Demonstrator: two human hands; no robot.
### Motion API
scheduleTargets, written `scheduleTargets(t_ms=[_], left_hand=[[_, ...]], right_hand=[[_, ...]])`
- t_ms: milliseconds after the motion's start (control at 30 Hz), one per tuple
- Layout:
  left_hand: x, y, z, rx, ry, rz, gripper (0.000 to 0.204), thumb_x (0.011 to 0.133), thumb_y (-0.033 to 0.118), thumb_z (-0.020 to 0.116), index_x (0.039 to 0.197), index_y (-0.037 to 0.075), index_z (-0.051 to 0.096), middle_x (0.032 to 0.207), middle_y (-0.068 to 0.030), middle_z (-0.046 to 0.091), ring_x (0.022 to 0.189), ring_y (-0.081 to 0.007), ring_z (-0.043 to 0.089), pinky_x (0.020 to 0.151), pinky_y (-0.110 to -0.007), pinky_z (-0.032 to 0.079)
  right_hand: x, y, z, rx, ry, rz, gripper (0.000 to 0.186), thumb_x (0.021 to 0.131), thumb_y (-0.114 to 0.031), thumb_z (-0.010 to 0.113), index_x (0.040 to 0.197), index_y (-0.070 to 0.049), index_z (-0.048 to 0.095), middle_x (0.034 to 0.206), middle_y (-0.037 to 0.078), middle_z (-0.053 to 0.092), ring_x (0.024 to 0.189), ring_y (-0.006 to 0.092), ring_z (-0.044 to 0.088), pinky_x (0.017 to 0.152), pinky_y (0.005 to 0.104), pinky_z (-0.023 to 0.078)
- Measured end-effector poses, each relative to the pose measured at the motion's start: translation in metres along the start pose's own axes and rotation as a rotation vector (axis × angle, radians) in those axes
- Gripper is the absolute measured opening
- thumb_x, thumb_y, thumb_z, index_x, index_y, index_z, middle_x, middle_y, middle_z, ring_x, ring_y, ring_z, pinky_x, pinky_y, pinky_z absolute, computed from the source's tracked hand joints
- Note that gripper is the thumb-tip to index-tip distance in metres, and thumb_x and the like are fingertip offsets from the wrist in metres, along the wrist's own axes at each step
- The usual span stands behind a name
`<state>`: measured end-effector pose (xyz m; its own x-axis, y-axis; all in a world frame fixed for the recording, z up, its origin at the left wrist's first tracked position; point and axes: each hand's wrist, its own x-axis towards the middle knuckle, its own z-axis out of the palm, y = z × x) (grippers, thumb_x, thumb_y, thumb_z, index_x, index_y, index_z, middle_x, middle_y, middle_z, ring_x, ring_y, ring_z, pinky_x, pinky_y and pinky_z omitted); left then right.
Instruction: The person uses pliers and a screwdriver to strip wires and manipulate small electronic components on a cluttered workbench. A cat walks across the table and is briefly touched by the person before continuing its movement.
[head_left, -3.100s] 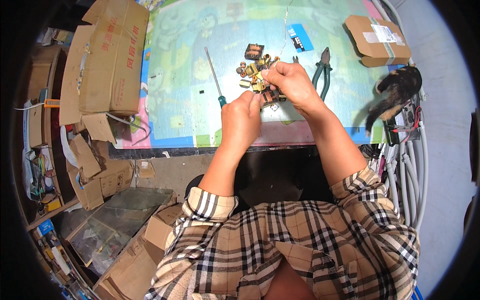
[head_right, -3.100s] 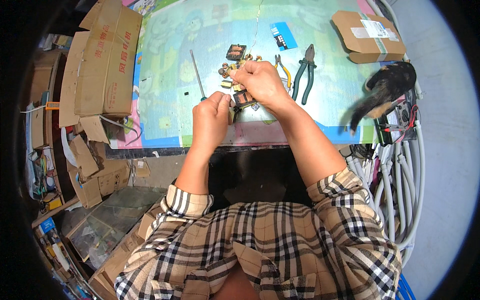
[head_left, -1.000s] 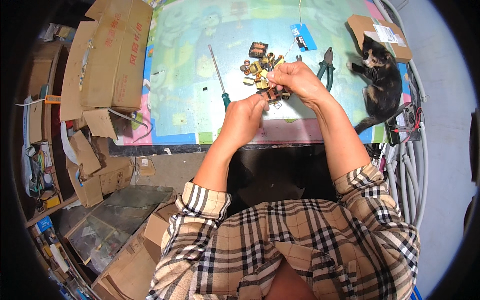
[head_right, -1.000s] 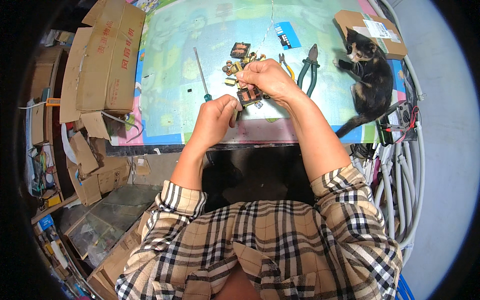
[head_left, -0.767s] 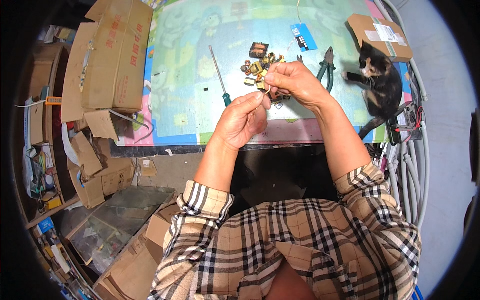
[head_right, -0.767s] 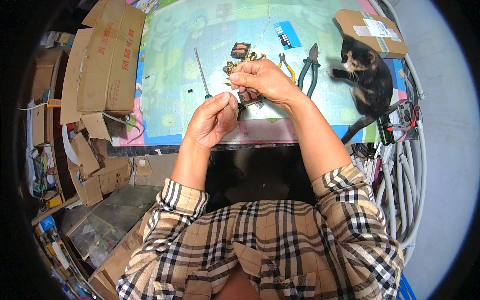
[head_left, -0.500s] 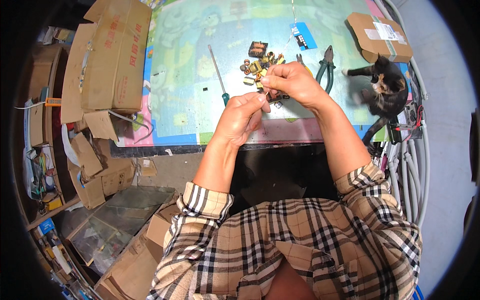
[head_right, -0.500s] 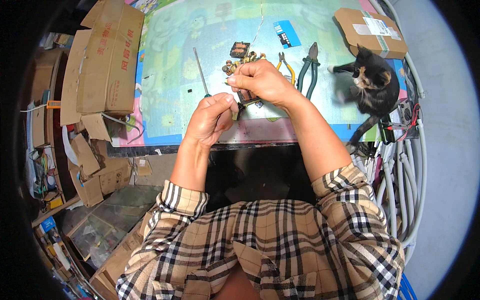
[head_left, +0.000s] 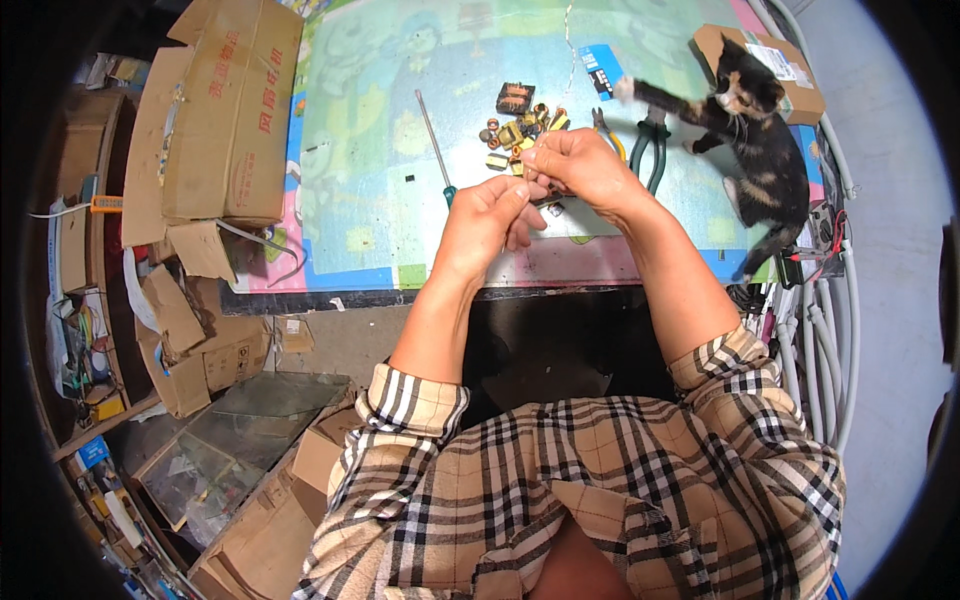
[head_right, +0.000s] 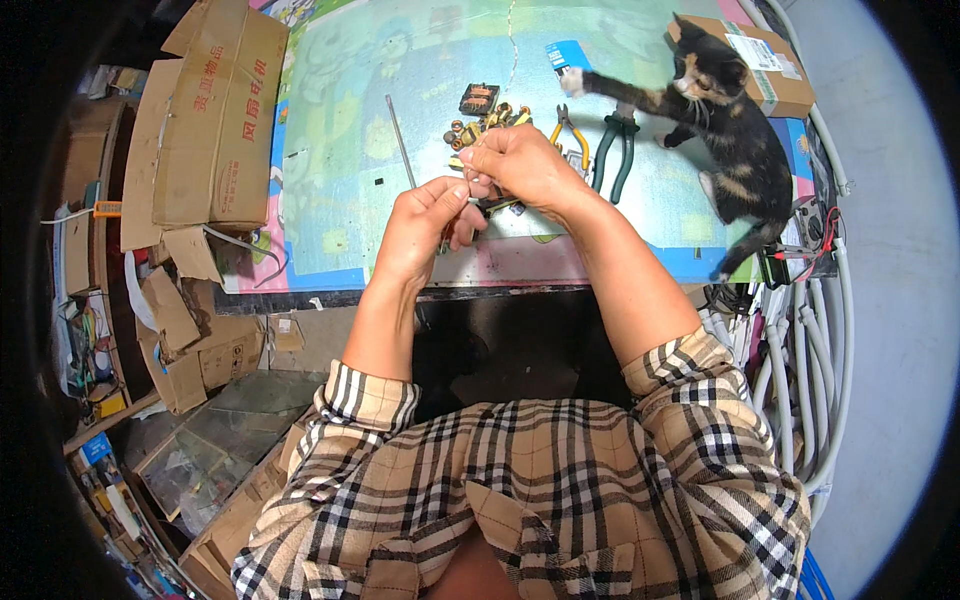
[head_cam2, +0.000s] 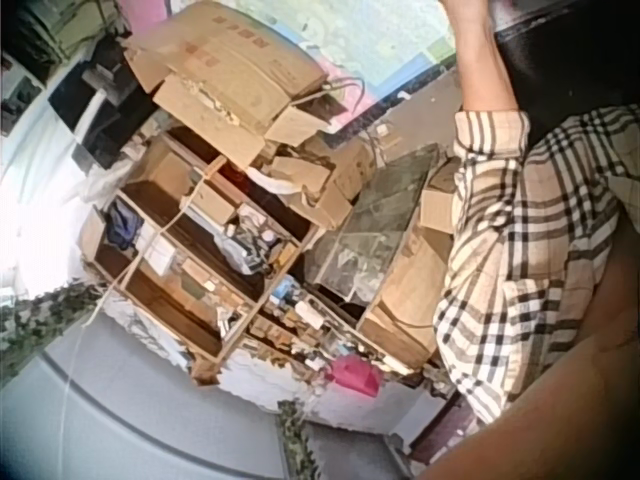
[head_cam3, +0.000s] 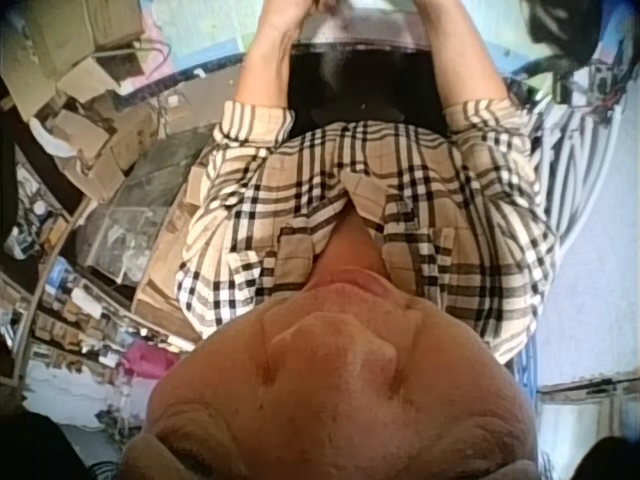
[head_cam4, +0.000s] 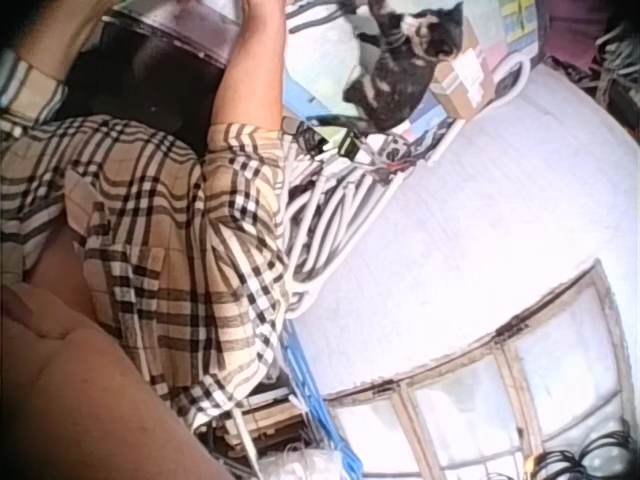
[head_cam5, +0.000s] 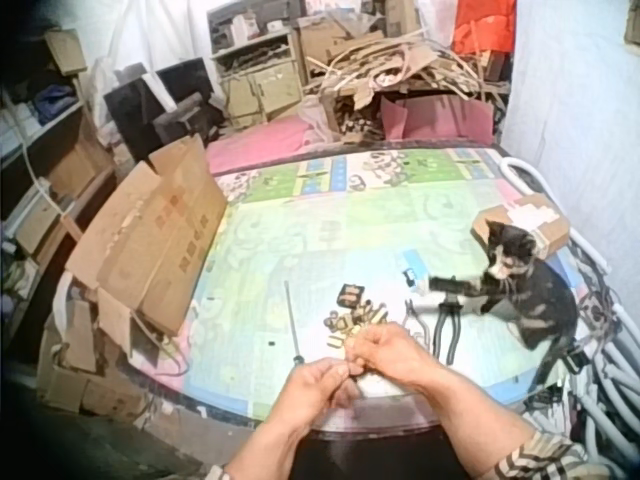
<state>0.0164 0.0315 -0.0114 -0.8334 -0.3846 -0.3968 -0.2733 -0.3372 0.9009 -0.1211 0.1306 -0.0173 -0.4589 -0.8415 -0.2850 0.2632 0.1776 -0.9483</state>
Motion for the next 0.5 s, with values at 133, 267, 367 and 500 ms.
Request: scheduleTargets(t_ms=[133,267,367,500], left_hand=[[-0.001,0.000,-0.007,-0.166,-0.036,-0.062,0.019,0.093,0.017,0.056,0.091,0.000,0.064,0.069,-0.0055,0.063,0.050,-0.0074,0.047,0.045,-0.020,0.033],[-0.004,-0.001,-0.004,-0.256,-0.011,-0.051,0.018,0.093,0.017,0.056,0.093,0.000,0.063,0.070,-0.0063,0.064,0.050,-0.0066,0.046,0.046,-0.020,0.033],[-0.005,-0.001,-0.001,-0.324,0.018,-0.014,0.017,0.093,0.016,0.055,0.094,0.000,0.062,0.070,-0.0066,0.064,0.051,-0.0064,0.045,0.046,-0.020,0.033],[-0.008,0.001,0.001,-0.368,0.047,0.084,0.016,0.093,0.015,0.055,0.093,0.000,0.061,0.072,-0.0082,0.065,0.052,-0.0077,0.048,0.047,-0.020,0.034]], right_hand=[[0.000,-0.001,0.003,-0.007,0.006,-0.028,0.024,0.090,-0.022,0.063,0.079,-0.001,0.063,0.066,0.001,0.056,0.056,0.0082,0.050,0.049,0.0229,0.040],[-0.001,-0.001,0.005,0.008,0.074,-0.036,0.024,0.090,-0.024,0.063,0.081,-0.001,0.063,0.070,0.002,0.057,0.056,0.0076,0.049,0.049,0.0225,0.040],[0.002,0.007,0.005,0.075,0.068,-0.065,0.025,0.090,-0.024,0.063,0.082,0.000,0.063,0.072,0.002,0.057,0.056,0.0075,0.049,0.049,0.0228,0.040],[0.003,0.007,0.009,0.272,0.060,-0.011,0.024,0.090,-0.023,0.062,0.081,0.000,0.062,0.068,0.001,0.055,0.055,0.0062,0.046,0.049,0.0221,0.038]])
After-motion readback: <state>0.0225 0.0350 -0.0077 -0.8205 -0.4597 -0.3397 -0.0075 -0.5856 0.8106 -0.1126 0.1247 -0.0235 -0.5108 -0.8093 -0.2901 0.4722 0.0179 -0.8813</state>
